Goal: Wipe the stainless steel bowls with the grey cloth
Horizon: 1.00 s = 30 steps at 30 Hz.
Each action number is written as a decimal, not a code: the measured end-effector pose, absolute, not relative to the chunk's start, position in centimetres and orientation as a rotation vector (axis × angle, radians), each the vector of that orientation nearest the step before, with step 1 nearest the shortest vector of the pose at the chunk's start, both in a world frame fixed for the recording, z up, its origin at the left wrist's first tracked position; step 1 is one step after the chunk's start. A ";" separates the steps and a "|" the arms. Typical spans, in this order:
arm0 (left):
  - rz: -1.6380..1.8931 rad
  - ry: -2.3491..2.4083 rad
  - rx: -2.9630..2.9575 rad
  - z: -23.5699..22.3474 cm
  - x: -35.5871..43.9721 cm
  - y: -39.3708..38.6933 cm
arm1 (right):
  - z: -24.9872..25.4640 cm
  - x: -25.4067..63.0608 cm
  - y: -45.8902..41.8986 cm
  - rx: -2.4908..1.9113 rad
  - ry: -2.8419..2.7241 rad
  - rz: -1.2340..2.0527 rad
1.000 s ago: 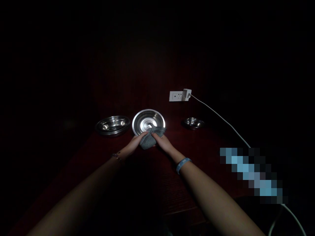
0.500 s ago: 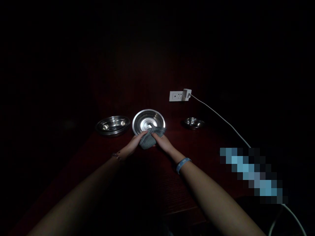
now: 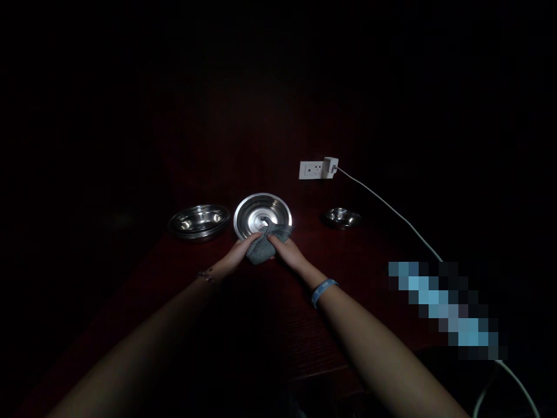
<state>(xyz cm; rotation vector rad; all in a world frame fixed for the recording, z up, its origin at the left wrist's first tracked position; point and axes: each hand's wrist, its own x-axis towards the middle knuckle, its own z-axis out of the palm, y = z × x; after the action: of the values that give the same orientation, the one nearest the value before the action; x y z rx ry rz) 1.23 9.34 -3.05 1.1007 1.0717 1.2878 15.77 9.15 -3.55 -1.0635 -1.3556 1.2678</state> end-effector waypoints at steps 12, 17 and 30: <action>1.259 1.017 1.066 -3.2 1.0 9.4 | -3.8 15.7 9.2 -1.038 -1.373 1.275; 1.251 0.997 1.039 -2.9 1.2 9.2 | -3.7 15.8 9.1 -1.037 -1.406 1.253; 1.316 1.108 1.070 -2.7 1.8 8.9 | -3.9 15.8 9.4 -1.046 -1.385 1.257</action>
<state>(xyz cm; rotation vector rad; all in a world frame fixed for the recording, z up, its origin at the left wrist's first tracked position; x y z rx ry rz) 1.78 8.92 -2.71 1.0697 1.1077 1.3156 15.79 9.36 -3.94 -1.0463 -1.3848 1.2574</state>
